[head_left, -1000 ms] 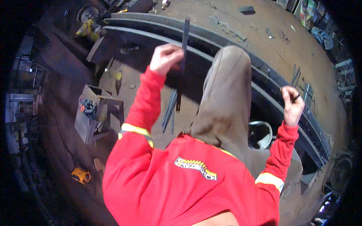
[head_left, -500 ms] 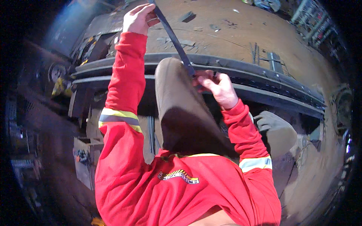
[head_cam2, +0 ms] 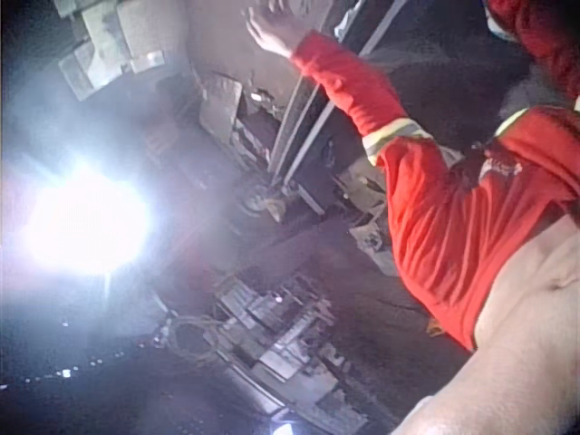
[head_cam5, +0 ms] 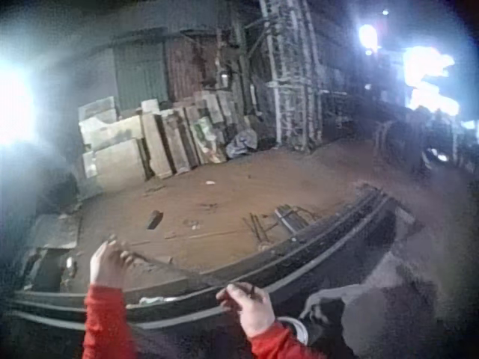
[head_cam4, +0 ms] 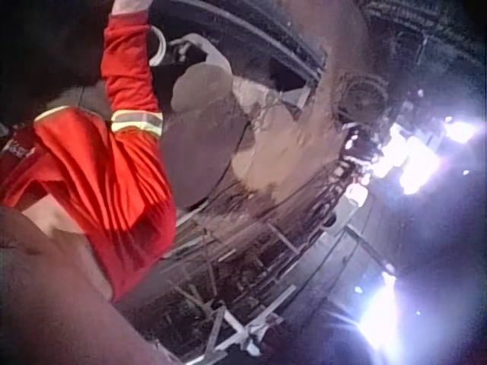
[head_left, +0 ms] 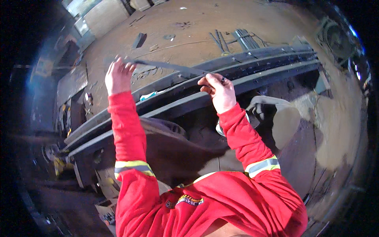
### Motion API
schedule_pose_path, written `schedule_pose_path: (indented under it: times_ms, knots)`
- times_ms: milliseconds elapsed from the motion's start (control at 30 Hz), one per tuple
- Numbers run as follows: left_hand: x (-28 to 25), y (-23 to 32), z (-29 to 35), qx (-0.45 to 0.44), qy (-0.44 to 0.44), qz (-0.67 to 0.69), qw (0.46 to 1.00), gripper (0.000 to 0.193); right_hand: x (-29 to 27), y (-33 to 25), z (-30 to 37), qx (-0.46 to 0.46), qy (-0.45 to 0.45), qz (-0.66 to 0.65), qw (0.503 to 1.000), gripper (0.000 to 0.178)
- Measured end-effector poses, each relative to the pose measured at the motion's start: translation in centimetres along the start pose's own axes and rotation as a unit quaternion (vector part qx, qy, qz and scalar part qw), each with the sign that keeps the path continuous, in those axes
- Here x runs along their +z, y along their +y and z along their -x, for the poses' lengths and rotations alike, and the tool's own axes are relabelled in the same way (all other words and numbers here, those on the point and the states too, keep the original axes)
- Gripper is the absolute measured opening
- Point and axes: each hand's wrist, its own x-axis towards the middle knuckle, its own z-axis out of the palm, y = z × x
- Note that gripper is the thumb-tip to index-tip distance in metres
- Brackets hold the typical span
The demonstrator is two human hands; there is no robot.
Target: The person assembles a metal frame structure by hand, using a screwdriver to tighten screws and securing long metal strips into place. The worker repeatedly positions and fastens components on a workbench in a workshop environment.
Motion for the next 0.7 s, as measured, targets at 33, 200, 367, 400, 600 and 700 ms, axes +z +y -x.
schedule_pose_path:
  times_ms: [33,200,367,400,600,700]
  knots:
    - [-0.1,-0.6,0.8,-0.012,0.023,0.020,0.999,0.023,-1.0,-0.4,-0.6,-0.004,0.029,-0.023,0.999,0.012]
    - [-6.0,-2.9,0.9,-0.117,0.032,-0.074,0.990,0.028,-3.9,-1.6,-3.3,-0.064,0.146,-0.024,0.987,0.012]
    - [-4.2,-4.6,3.9,-0.232,-0.193,-0.416,0.858,0.029,-7.1,-1.5,-5.2,-0.078,0.243,-0.066,0.964,0.015]
    - [-3.7,-5.3,4.5,-0.236,-0.219,-0.446,0.835,0.028,-7.3,-1.1,-5.5,-0.073,0.254,-0.068,0.962,0.016]
    - [-2.9,-9.2,6.3,-0.190,-0.206,-0.581,0.764,0.016,-10.0,2.1,-6.9,-0.024,0.317,-0.116,0.941,0.014]
    - [-2.5,-11.1,6.7,-0.169,-0.206,-0.596,0.757,0.016,-10.7,4.6,-7.4,-0.033,0.301,-0.126,0.945,0.034]
